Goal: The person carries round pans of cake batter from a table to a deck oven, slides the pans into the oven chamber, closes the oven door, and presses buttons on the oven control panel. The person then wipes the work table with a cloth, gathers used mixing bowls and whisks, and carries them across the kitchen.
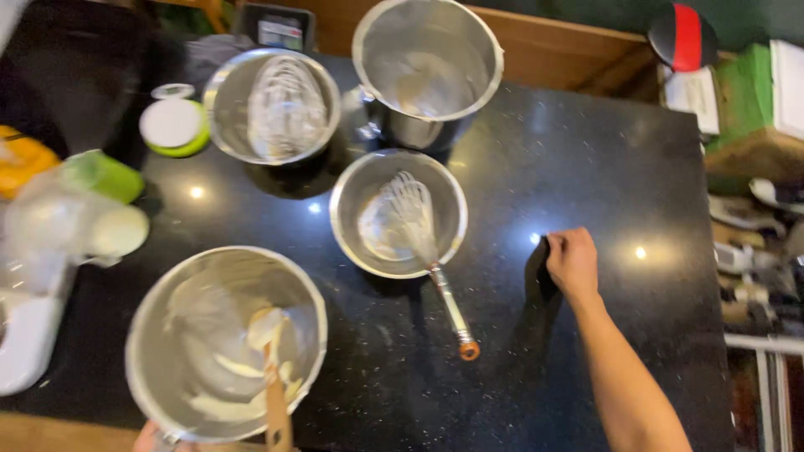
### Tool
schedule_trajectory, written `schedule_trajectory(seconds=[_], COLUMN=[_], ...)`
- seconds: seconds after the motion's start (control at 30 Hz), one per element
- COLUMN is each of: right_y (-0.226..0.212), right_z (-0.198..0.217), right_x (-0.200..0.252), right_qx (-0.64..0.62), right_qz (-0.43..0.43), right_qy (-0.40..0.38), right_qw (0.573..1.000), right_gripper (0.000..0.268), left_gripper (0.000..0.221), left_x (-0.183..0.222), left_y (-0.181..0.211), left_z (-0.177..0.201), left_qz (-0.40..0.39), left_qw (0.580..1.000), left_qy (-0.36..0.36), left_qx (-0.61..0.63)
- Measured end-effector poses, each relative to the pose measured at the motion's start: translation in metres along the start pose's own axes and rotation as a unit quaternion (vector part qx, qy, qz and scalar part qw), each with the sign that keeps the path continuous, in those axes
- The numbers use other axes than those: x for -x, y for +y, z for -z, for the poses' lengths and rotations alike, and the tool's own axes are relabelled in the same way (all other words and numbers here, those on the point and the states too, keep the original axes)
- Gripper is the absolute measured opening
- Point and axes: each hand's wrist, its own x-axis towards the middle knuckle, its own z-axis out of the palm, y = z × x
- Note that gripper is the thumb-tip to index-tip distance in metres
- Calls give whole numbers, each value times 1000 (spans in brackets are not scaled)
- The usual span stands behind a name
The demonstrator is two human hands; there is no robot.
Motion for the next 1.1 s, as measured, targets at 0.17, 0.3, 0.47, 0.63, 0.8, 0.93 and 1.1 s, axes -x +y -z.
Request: schedule_trajectory(seconds=[0.17, 0.3, 0.47, 0.63, 0.8, 0.93, 1.1], right_y=[-28, -71, -168, -287, -388, -462, -525], right_z=[-9, 21, 88, 120, 123, 117, 81], right_x=[9, -3, -11, 4, 22, 21, 8], right_qx=[-80, -384, -479, -512, -489, -513, -573], right_qz=[-136, -215, -157, -104, -73, -35, 3], right_qy=[25, 26, 58, 5, -35, -85, -133], right_qw=[987, 897, 862, 853, 868, 853, 809], right_gripper=[22, 19, 16, 15, 14, 12, 9], left_gripper=[35, 39, 50, 36, 35, 27, 18], left_x=[19, 26, 20, 14, -8, -27, -36], left_y=[166, 215, 239, 284, 310, 298, 290], left_z=[-102, -114, -116, -79, -41, -16, 16], left_qz=[-152, -122, -117, -127, -190, -182, -180], left_qw=[984, 992, 969, 940, 897, 916, 956], left_qy=[44, -25, -130, -293, -362, -319, -205], left_qx=[78, 35, 173, 123, 170, 160, 108])
